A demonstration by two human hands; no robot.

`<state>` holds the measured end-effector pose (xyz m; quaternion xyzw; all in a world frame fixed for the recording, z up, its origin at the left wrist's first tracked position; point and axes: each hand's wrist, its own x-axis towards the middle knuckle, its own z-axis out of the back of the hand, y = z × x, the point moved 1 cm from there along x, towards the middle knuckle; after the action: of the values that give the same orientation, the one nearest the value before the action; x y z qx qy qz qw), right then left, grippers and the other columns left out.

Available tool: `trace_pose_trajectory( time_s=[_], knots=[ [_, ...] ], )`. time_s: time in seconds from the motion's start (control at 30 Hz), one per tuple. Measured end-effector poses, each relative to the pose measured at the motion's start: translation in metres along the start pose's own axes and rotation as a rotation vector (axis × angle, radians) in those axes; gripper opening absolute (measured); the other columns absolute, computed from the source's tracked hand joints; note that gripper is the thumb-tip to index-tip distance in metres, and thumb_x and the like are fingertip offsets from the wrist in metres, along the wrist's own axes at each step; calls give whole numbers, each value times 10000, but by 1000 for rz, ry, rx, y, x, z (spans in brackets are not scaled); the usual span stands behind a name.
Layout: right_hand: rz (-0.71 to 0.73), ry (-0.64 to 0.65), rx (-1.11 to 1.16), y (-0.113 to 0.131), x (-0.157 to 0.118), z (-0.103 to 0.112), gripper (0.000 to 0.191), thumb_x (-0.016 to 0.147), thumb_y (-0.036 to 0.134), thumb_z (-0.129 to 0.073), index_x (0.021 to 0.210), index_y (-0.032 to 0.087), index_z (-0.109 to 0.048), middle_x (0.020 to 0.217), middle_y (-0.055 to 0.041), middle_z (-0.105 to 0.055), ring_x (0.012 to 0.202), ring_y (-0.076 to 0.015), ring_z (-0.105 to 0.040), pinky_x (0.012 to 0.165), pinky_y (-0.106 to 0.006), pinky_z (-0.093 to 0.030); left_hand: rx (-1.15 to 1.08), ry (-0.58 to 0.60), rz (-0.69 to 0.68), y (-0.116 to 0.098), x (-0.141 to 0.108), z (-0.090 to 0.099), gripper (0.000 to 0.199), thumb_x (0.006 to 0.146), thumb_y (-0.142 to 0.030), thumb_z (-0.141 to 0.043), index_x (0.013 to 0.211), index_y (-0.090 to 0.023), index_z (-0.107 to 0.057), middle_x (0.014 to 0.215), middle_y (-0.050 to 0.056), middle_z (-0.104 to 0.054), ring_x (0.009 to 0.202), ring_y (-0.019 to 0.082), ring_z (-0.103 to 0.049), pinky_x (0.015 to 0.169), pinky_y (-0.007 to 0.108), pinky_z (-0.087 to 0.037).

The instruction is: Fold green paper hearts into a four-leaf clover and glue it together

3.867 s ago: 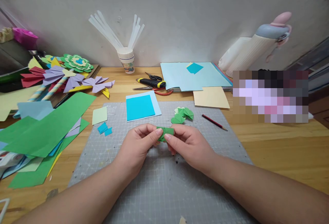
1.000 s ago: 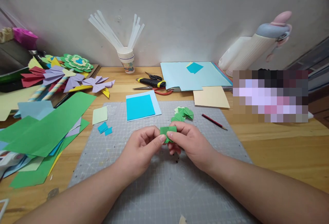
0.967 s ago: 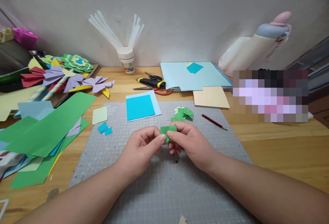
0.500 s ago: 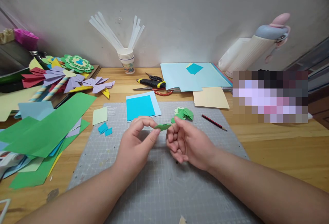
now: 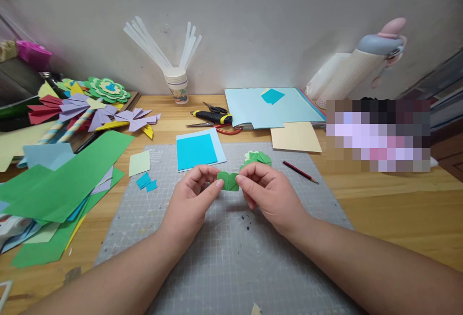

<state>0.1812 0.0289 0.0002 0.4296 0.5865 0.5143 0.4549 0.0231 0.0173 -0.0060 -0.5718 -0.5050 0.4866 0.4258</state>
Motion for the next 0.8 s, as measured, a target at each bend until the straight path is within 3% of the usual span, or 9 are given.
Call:
trace_pose_trajectory(
  time_s=[0.63,0.8],
  knots=[
    [0,11,-38,-1,-1,1,158,802,295,-613,713,176,-561,520,71,-474,422,-57,-415,417,-189,-335,253,-65,-70,-6,-1,3,173,762,-331,-660,686,-189,-598,703,-25,-586,686,118,-508,670,248,-390],
    [187,-29,-164,1,-3,3,119,806,247,-614,707,184,-596,564,50,-499,484,-76,-429,457,-212,-340,270,-48,-163,-2,-1,5,105,775,-313,-653,768,-221,-602,798,-17,-604,799,141,-542,756,269,-407]
  ],
)
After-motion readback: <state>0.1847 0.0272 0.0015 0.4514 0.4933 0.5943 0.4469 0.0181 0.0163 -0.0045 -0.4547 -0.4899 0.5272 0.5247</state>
